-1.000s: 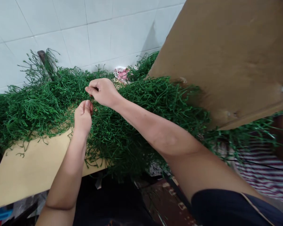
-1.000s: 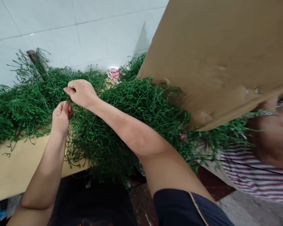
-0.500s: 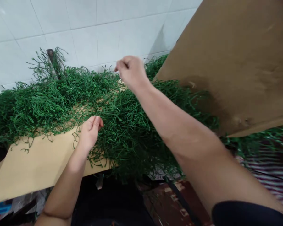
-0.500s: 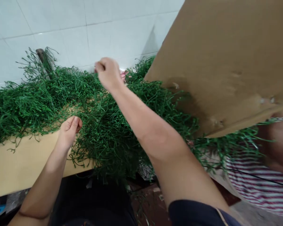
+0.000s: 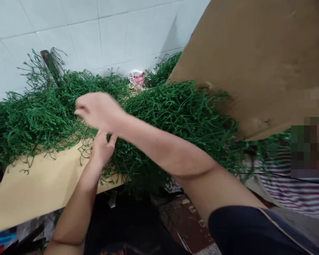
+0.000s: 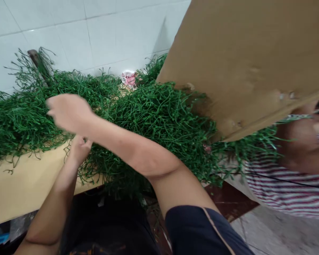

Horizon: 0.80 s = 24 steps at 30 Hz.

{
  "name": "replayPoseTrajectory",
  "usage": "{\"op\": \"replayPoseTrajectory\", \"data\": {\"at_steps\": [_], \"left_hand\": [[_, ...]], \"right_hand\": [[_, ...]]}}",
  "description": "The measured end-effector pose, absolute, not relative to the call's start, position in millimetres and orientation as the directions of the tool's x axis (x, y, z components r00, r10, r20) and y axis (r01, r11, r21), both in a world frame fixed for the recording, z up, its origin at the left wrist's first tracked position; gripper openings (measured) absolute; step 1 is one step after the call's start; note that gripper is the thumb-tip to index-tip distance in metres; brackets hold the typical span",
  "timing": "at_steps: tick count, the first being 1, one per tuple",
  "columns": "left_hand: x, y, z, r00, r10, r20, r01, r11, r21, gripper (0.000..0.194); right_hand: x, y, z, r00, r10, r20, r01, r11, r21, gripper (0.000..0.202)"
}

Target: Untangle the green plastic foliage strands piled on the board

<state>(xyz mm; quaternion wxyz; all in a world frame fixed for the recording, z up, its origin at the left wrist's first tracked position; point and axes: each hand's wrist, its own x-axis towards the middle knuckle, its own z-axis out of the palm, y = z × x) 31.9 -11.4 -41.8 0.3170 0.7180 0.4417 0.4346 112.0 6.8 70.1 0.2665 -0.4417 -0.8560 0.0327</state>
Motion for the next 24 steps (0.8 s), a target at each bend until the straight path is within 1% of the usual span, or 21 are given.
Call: {"op": "replayPoseTrajectory", "data": {"at_steps": [1,2,3,4,5,6,7,9,11,12,14,16,19,21,24], "left_hand": [[29.1,-11.0,-41.6,0.236,0.896,0.377,0.378,-0.442,0.814,0.017],[26.9,-10.6,-41.3,0.234,0.887,0.399,0.395,-0.462,0.794,0.018],[25.4,-10.0,-41.1,0.232,0.882,0.411,0.408,-0.472,0.782,0.019],[24.4,-9.1,-41.2,0.236,0.877,0.418,0.422,-0.480,0.769,0.021],[23.9,-7.8,-41.5,0.238,0.876,0.420,0.433,-0.482,0.761,0.022],[23.7,-6.0,-42.1,0.235,0.877,0.420,0.441,-0.481,0.758,0.022],[23.4,-3.9,-42.7,0.233,0.877,0.421,0.449,-0.481,0.753,0.022],[22.3,1.4,-43.6,0.231,0.875,0.426,0.465,-0.484,0.741,0.022],[20.4,7.8,-42.9,0.226,0.873,0.432,0.476,-0.486,0.733,0.023],[19.4,11.3,-41.7,0.218,0.872,0.438,0.476,-0.487,0.732,0.024],[19.0,19.6,-38.0,0.194,0.866,0.460,0.471,-0.494,0.731,0.029],[21.7,29.6,-33.4,0.169,0.855,0.491,0.454,-0.510,0.731,0.041],[29.5,45.9,-27.0,0.121,0.828,0.548,0.405,-0.545,0.734,0.063],[32.2,54.9,-23.1,0.044,0.806,0.590,0.397,-0.556,0.730,0.072],[24.7,62.5,-16.6,-0.097,0.778,0.620,0.440,-0.525,0.728,0.075]], "right_hand": [[131.4,21.5,65.8,-0.283,0.880,0.381,0.863,0.407,-0.299,0.025],[149.8,35.6,60.1,-0.111,0.936,0.333,0.938,0.210,-0.277,0.031],[166.0,48.3,53.4,0.029,0.963,0.267,0.970,0.037,-0.240,0.038],[179.1,59.1,45.9,0.112,0.972,0.207,0.978,-0.072,-0.195,0.045],[188.4,67.7,38.1,0.157,0.976,0.152,0.979,-0.133,-0.156,0.051],[193.8,74.0,30.5,0.163,0.983,0.086,0.980,-0.151,-0.128,0.054],[195.7,78.4,23.7,0.137,0.990,0.036,0.985,-0.132,-0.113,0.054],[192.0,82.5,14.4,0.035,0.999,-0.002,0.992,-0.035,-0.119,0.043],[184.9,82.5,13.3,-0.060,0.996,0.060,0.984,0.069,-0.164,0.032],[182.1,81.3,15.9,-0.093,0.990,0.110,0.973,0.114,-0.202,0.030],[179.2,76.5,25.2,-0.144,0.969,0.198,0.932,0.201,-0.302,0.033],[178.9,68.6,36.8,-0.190,0.948,0.254,0.869,0.283,-0.406,0.035],[178.9,54.7,49.5,-0.272,0.916,0.293,0.750,0.393,-0.532,0.032],[179.7,48.6,51.9,-0.315,0.893,0.321,0.664,0.449,-0.598,0.032],[185.3,48.1,47.7,-0.340,0.865,0.369,0.509,0.499,-0.701,0.030]]}}
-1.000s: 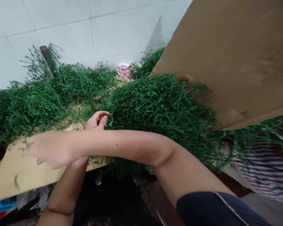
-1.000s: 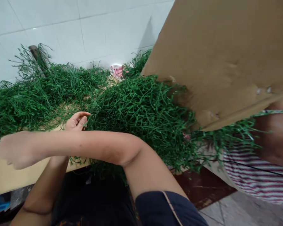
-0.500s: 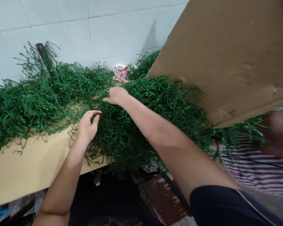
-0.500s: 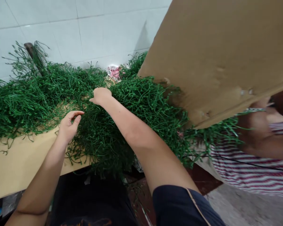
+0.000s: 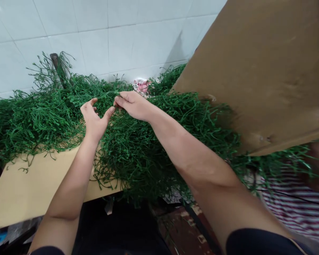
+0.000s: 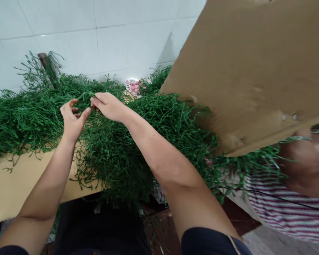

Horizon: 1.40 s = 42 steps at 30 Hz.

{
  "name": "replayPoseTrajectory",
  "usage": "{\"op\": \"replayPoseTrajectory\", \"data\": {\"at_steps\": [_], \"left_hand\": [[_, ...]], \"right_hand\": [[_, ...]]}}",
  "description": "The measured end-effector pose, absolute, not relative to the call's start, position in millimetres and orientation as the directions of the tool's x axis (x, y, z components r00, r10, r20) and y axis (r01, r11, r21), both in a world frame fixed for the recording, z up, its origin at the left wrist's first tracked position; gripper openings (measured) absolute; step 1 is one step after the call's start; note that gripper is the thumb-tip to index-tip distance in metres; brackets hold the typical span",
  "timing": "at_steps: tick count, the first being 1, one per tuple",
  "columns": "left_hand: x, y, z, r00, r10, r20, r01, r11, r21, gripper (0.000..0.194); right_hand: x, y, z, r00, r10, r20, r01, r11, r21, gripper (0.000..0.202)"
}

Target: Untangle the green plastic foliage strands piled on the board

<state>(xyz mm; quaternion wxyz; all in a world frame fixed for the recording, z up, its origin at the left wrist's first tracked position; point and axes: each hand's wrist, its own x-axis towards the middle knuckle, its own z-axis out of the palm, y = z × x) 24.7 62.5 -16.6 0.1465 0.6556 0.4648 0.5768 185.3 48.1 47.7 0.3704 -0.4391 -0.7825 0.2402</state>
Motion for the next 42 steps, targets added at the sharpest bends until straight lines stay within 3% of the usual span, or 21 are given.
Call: {"op": "replayPoseTrajectory", "data": {"at_steps": [3,6,9,12,17,21,24,26,32,34,37,42], "left_hand": [[7.9,63.8,-9.3,-0.210,0.766,0.607,0.486,-0.457,0.745,0.074],[-3.0,64.0,-3.5,-0.201,0.764,0.614,0.536,-0.439,0.722,0.079],[-2.4,64.8,-0.6,-0.023,0.818,0.575,0.509,-0.485,0.711,0.061],[0.2,63.0,0.7,0.207,0.894,0.398,0.335,-0.447,0.829,0.036],[-2.8,50.3,6.4,0.191,0.944,0.271,0.154,-0.301,0.941,0.038],[-1.5,42.5,9.8,0.309,0.919,0.244,0.252,-0.327,0.911,0.025],[-0.7,43.5,8.8,0.234,0.923,0.304,0.383,-0.375,0.844,0.016],[-0.4,45.5,7.8,0.162,0.922,0.352,0.406,-0.388,0.828,0.016],[7.7,47.4,4.1,0.061,0.916,0.397,0.195,-0.402,0.895,0.010],[8.8,46.5,1.6,0.002,0.917,0.398,0.111,-0.396,0.912,0.011],[5.5,43.0,-2.0,-0.024,0.921,0.389,0.081,-0.386,0.919,0.015],[-0.5,30.0,-3.7,0.194,0.949,0.250,0.279,-0.298,0.913,0.025]], "right_hand": [[193.5,53.2,40.3,-0.369,0.829,0.420,0.327,0.539,-0.776,0.031],[197.4,55.1,36.0,-0.419,0.792,0.444,0.210,0.561,-0.801,0.038],[196.7,53.3,35.9,-0.468,0.756,0.458,0.158,0.581,-0.798,0.043],[198.0,53.1,35.8,-0.452,0.742,0.495,0.153,0.611,-0.776,0.044],[207.0,59.7,28.3,-0.374,0.775,0.509,0.214,0.606,-0.766,0.041],[207.7,63.4,25.0,-0.354,0.818,0.454,0.399,0.571,-0.718,0.030],[204.5,59.0,28.8,-0.260,0.834,0.486,0.563,0.540,-0.625,0.014],[200.1,51.0,33.1,-0.225,0.816,0.532,0.627,0.539,-0.563,0.024],[170.0,31.2,34.2,-0.477,0.707,0.522,0.617,0.692,-0.375,0.027],[161.8,35.7,28.6,-0.526,0.713,0.465,0.606,0.697,-0.383,0.026],[158.8,47.3,20.5,-0.542,0.733,0.410,0.567,0.679,-0.466,0.045],[169.3,57.5,17.5,-0.477,0.771,0.421,0.397,0.617,-0.679,0.059]]}}
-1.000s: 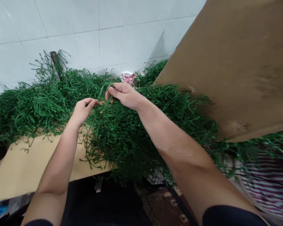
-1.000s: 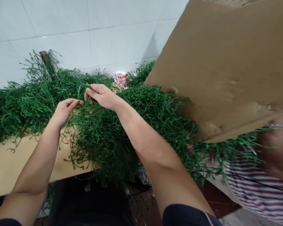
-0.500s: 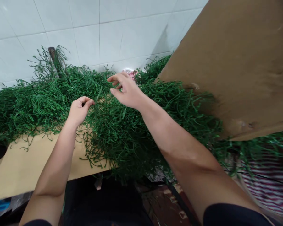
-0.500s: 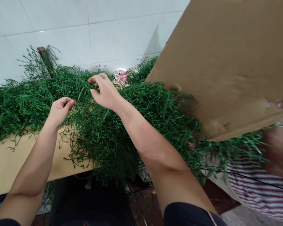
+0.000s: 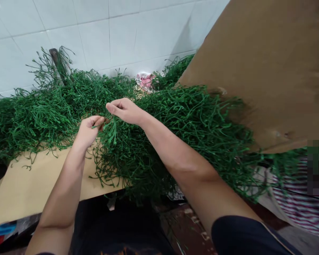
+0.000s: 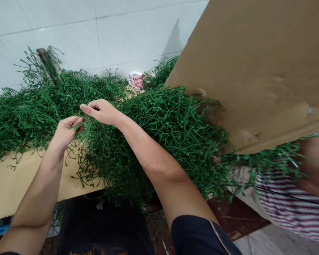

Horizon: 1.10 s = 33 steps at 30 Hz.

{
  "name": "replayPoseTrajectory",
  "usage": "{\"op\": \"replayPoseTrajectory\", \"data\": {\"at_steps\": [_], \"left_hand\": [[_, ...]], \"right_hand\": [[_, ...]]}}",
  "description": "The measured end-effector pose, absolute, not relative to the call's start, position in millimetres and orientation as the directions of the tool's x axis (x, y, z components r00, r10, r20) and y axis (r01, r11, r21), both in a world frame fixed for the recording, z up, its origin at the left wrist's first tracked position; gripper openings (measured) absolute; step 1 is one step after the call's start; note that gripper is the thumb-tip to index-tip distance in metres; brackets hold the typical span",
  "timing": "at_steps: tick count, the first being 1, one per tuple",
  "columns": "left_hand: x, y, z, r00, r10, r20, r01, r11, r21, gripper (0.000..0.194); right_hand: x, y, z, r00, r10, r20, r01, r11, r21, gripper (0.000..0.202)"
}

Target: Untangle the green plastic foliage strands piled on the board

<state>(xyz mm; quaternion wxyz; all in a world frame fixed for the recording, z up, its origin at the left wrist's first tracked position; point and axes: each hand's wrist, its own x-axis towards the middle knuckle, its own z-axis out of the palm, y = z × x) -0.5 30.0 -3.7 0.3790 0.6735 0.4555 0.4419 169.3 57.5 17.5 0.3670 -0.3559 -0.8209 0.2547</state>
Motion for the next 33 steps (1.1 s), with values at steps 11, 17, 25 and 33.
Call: {"op": "replayPoseTrajectory", "data": {"at_steps": [11,17,25,33], "left_hand": [[1.8,7.7,-13.5,0.203,0.932,0.300,0.424,-0.360,0.831,0.038],[-23.9,-38.1,3.2,0.150,0.891,0.429,0.556,-0.435,0.709,0.037],[-18.5,-18.0,2.5,0.063,0.923,0.380,0.345,-0.378,0.859,0.038],[-11.6,-12.2,-1.2,0.081,0.932,0.353,0.372,-0.357,0.857,0.035]], "right_hand": [[163.3,71.0,14.0,-0.243,0.779,0.577,0.815,0.487,-0.314,0.045],[220.1,114.7,21.6,0.183,0.816,0.548,0.825,0.176,-0.537,0.049],[193.6,63.3,40.6,-0.150,0.859,0.490,0.650,0.459,-0.605,0.054],[172.6,33.2,46.8,-0.516,0.811,0.275,0.408,0.515,-0.754,0.041]]}}
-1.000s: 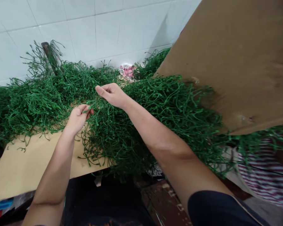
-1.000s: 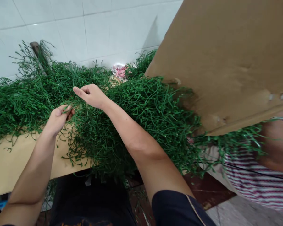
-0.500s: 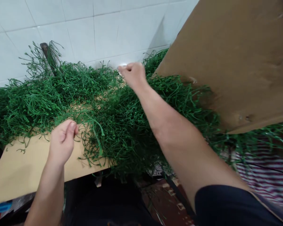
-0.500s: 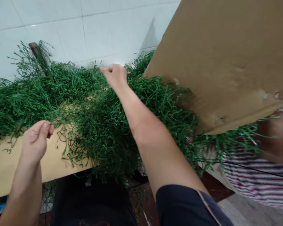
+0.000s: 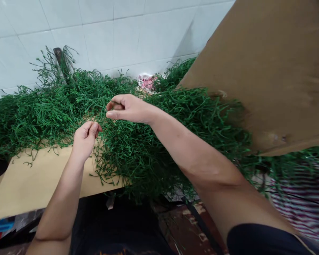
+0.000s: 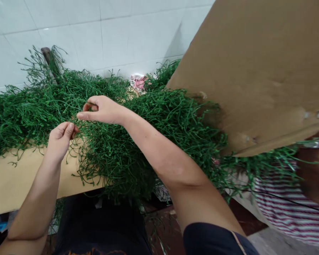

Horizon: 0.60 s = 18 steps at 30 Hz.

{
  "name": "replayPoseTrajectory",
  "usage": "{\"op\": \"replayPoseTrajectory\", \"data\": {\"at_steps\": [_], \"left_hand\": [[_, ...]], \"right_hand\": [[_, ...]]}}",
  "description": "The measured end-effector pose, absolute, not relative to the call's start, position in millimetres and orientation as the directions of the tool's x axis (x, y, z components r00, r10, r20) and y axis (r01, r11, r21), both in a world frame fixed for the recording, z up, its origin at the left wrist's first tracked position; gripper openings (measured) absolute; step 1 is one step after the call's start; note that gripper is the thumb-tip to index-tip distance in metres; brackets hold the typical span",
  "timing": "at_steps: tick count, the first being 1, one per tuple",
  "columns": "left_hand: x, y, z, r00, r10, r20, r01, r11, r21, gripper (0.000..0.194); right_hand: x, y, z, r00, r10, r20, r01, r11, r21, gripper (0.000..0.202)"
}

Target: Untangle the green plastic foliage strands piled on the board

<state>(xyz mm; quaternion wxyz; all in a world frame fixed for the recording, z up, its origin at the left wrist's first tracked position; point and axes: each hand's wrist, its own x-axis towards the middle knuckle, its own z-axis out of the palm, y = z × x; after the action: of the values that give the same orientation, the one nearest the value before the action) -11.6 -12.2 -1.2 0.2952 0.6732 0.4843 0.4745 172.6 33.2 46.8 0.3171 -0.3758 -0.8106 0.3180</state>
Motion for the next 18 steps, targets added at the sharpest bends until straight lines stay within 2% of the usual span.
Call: {"op": "replayPoseTrajectory", "data": {"at_steps": [3,7,9,12,14,17,18], "left_hand": [[-11.5,-10.6,-2.3,0.095,0.927,0.364,0.371,-0.372,0.851,0.034],[-11.3,-11.0,-2.5,0.110,0.929,0.354,0.392,-0.367,0.844,0.034],[-10.4,-11.6,-3.5,0.127,0.932,0.338,0.427,-0.359,0.830,0.036],[-8.3,-14.6,-8.1,0.138,0.935,0.327,0.478,-0.352,0.804,0.038],[-8.0,-19.4,-12.5,0.140,0.935,0.325,0.498,-0.350,0.793,0.038],[-10.9,-27.5,-17.7,0.171,0.940,0.295,0.490,-0.341,0.802,0.036],[-12.2,-29.1,-18.4,0.175,0.943,0.282,0.475,-0.332,0.815,0.036]], "right_hand": [[165.6,32.8,44.5,-0.522,0.813,0.258,0.423,0.510,-0.749,0.041],[159.7,33.9,41.2,-0.514,0.800,0.309,0.469,0.564,-0.680,0.041],[158.1,35.2,38.8,-0.505,0.791,0.346,0.531,0.600,-0.598,0.039],[162.2,44.4,35.2,-0.453,0.782,0.429,0.678,0.614,-0.404,0.034],[174.3,57.2,34.9,-0.323,0.823,0.468,0.789,0.507,-0.347,0.027],[202.8,76.9,38.3,-0.020,0.893,0.450,0.874,0.234,-0.426,0.028],[211.3,80.5,39.7,0.019,0.903,0.428,0.865,0.200,-0.460,0.029]]}}
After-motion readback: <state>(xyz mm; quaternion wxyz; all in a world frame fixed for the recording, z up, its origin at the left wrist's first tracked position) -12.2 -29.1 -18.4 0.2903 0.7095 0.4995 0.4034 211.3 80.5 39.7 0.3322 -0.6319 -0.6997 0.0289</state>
